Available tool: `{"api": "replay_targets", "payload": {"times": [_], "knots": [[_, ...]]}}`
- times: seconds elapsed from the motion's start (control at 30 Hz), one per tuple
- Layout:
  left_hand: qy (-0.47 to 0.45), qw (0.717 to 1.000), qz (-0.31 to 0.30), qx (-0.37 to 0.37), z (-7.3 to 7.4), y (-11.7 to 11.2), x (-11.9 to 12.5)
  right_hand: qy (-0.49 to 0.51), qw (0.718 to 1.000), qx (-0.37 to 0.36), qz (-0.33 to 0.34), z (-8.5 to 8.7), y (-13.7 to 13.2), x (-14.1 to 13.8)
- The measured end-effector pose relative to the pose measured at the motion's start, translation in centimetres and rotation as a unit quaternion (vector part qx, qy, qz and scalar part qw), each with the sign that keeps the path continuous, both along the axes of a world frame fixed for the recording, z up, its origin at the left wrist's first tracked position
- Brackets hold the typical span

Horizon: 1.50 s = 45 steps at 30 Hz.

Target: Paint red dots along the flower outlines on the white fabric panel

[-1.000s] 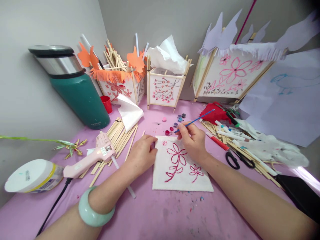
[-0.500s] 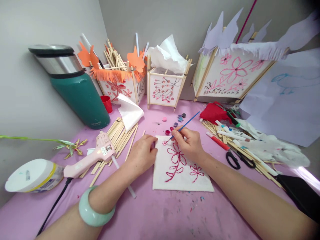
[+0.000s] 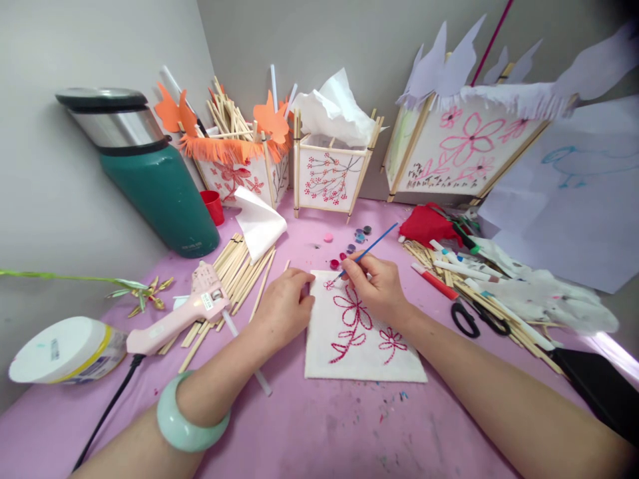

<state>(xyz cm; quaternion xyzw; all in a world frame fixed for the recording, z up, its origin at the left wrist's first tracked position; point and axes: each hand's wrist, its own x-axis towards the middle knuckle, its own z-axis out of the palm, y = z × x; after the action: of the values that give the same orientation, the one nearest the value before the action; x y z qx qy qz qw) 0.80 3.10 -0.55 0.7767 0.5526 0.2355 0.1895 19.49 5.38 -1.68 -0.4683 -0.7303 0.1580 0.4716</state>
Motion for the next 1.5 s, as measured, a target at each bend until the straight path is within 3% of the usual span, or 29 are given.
{"api": "replay_targets", "payload": {"times": [1.5], "knots": [[-0.004,1.000,0.001,-0.001,-0.05,-0.01,-0.04,-0.008,1.000,0.006,-0.024,-0.05,0.06,0.19]]}}
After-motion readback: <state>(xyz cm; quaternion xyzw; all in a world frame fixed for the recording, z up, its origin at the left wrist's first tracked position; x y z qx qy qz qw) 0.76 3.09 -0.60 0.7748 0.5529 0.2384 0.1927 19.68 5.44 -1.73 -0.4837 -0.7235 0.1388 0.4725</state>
